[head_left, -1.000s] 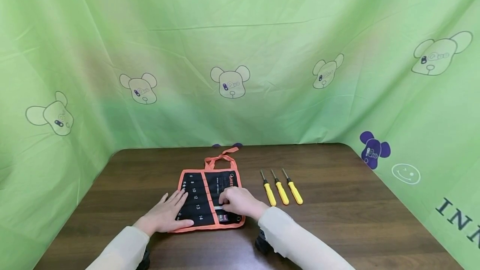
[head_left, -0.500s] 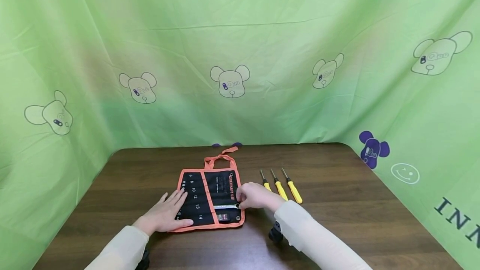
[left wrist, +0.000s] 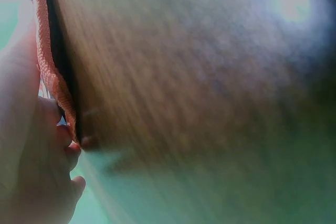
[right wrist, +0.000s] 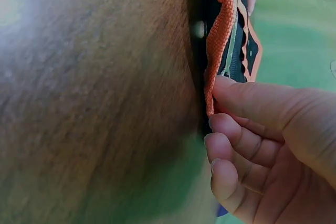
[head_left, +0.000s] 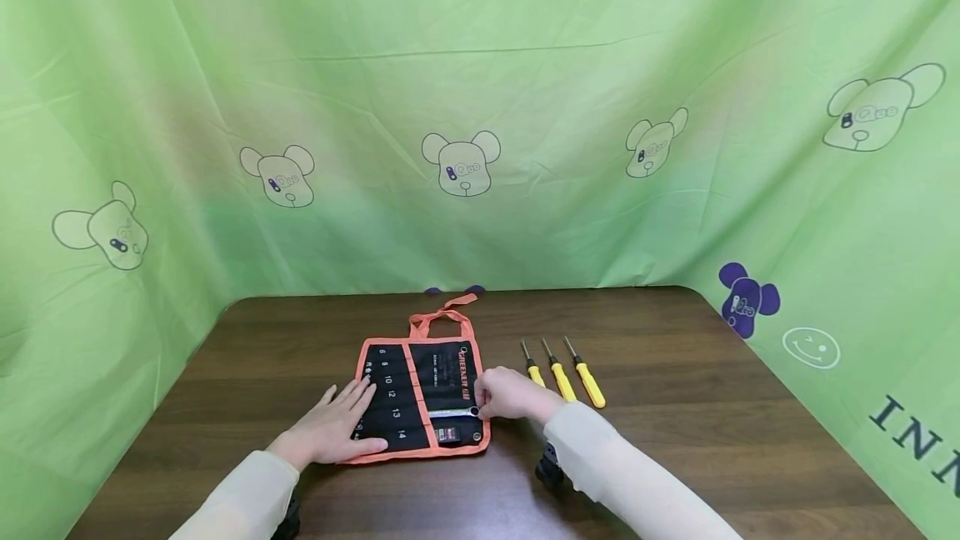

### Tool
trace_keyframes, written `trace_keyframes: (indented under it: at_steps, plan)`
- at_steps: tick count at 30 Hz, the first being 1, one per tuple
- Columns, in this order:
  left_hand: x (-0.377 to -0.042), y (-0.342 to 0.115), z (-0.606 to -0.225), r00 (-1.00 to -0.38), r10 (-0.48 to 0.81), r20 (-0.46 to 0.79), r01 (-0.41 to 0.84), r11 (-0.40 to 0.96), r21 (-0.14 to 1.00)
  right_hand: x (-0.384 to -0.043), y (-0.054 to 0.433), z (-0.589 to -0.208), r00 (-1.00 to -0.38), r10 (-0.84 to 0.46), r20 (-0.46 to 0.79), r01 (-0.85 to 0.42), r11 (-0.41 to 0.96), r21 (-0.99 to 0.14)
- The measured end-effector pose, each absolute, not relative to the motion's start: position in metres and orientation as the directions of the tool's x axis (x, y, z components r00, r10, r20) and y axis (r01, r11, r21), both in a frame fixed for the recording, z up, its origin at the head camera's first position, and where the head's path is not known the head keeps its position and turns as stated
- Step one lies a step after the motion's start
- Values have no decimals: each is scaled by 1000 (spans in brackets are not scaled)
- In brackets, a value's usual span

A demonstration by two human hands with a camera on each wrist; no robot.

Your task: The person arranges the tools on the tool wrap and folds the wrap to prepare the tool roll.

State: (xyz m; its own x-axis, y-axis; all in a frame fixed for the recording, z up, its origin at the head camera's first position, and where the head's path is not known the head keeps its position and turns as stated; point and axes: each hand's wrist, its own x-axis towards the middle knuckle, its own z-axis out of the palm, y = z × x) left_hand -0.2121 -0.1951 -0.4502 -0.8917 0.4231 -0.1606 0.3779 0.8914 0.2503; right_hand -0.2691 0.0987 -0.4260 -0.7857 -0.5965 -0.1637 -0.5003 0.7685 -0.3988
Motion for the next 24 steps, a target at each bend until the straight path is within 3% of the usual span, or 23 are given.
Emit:
trace_keyframes:
  at_steps: [24]
  plan:
    - [-211, -195, -448, -893, 421, -161, 374, 891, 258, -271, 63, -433, -738, -672, -62, -613, 707, -352]
